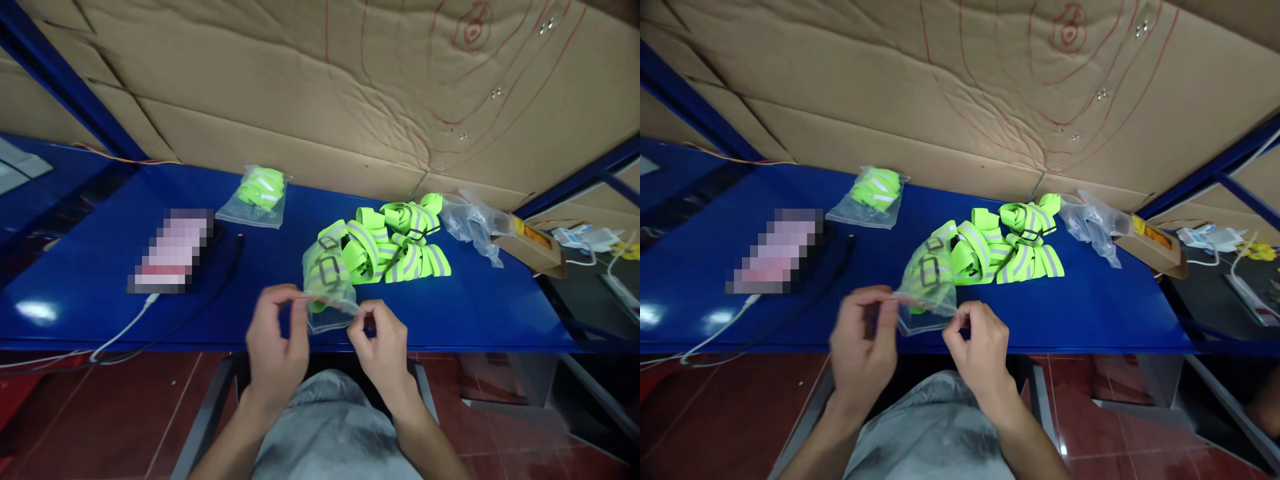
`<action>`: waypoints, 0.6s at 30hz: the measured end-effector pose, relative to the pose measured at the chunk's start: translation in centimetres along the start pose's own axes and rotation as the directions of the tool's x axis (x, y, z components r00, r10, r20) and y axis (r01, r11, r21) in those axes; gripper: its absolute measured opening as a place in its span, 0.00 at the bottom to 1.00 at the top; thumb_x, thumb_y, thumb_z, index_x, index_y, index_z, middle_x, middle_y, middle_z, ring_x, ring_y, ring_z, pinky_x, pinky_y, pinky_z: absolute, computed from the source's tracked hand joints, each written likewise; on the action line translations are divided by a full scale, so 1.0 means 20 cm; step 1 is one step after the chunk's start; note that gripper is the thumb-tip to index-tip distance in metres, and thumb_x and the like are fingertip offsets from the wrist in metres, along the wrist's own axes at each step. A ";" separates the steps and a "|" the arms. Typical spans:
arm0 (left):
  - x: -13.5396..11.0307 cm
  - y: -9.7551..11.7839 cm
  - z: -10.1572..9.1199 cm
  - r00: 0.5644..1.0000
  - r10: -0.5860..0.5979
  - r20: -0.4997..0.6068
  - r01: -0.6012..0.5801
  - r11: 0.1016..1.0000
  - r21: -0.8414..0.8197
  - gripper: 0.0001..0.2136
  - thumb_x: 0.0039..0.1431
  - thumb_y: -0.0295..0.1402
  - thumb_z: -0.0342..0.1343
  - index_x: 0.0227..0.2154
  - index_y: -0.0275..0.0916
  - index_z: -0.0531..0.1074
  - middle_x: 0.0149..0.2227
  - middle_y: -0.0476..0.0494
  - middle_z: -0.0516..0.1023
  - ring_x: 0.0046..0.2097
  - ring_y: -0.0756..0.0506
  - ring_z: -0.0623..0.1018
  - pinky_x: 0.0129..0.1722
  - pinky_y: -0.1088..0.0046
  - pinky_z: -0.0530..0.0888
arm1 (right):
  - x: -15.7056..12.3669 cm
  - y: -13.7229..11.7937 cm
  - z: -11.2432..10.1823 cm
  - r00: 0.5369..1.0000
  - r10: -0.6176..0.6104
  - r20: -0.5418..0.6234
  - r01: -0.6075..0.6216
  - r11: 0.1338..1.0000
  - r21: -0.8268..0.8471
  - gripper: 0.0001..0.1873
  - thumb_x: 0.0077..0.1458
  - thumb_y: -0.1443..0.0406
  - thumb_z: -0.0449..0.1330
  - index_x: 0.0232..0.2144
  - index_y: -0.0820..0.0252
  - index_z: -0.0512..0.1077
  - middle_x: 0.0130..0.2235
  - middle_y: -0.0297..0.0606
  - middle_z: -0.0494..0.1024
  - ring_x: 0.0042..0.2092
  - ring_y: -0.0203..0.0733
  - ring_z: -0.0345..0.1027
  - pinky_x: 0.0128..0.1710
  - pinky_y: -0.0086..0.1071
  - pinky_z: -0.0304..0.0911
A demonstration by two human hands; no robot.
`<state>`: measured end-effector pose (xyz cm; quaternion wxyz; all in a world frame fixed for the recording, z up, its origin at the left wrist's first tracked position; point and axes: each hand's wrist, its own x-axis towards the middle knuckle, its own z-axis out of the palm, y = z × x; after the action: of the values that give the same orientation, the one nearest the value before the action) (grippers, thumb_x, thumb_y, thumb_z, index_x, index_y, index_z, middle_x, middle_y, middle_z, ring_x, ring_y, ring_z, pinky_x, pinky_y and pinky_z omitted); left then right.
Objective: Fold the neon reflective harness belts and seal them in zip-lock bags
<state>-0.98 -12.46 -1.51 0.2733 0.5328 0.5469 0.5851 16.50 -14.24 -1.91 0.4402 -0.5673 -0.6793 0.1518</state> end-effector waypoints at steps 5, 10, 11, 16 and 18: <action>0.13 0.06 -0.04 0.978 -0.019 -0.207 -0.051 0.944 -0.326 0.08 0.69 0.38 0.60 0.42 0.41 0.69 0.50 0.41 0.79 0.51 0.46 0.79 0.44 0.75 0.78 | 0.04 0.07 0.03 0.965 0.119 0.235 -0.216 0.869 0.445 0.12 0.70 0.58 0.58 0.51 0.51 0.75 0.48 0.38 0.82 0.49 0.41 0.77 0.49 0.35 0.72; 0.14 0.13 -0.08 0.861 -0.488 -0.141 0.272 0.677 -0.684 0.14 0.55 0.40 0.72 0.39 0.44 0.73 0.40 0.50 0.84 0.34 0.49 0.81 0.31 0.78 0.79 | 0.21 0.16 0.11 0.911 0.279 0.305 -0.411 0.538 0.735 0.21 0.65 0.49 0.63 0.55 0.49 0.75 0.52 0.38 0.82 0.53 0.44 0.77 0.52 0.38 0.75; 0.14 0.12 -0.09 0.831 -0.545 -0.111 0.322 0.634 -0.703 0.15 0.53 0.39 0.73 0.39 0.45 0.74 0.38 0.52 0.83 0.32 0.50 0.80 0.28 0.78 0.78 | 0.26 0.16 0.10 0.916 0.280 0.289 -0.397 0.518 0.758 0.19 0.62 0.50 0.66 0.51 0.50 0.77 0.49 0.37 0.82 0.49 0.43 0.78 0.49 0.36 0.75; 0.20 0.06 -0.05 0.748 -0.662 0.040 0.460 0.475 -0.750 0.16 0.51 0.37 0.73 0.41 0.43 0.76 0.35 0.52 0.83 0.32 0.49 0.82 0.31 0.78 0.80 | 0.56 0.01 -0.15 0.988 0.107 0.108 -0.152 0.670 0.727 0.11 0.60 0.56 0.70 0.34 0.54 0.75 0.29 0.29 0.76 0.31 0.33 0.71 0.33 0.28 0.68; 0.24 0.04 0.01 0.763 -0.630 0.149 0.480 0.396 -0.783 0.16 0.50 0.34 0.74 0.39 0.41 0.75 0.38 0.49 0.85 0.35 0.48 0.83 0.35 0.77 0.81 | 0.69 -0.07 -0.28 0.998 -0.032 -0.058 0.061 0.797 0.600 0.09 0.63 0.57 0.67 0.35 0.54 0.75 0.30 0.30 0.76 0.33 0.35 0.72 0.37 0.30 0.70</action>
<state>-1.90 -8.25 0.67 0.6081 0.0907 0.4002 0.6796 20.34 -3.82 8.24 0.6161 -0.3847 -0.5997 0.3359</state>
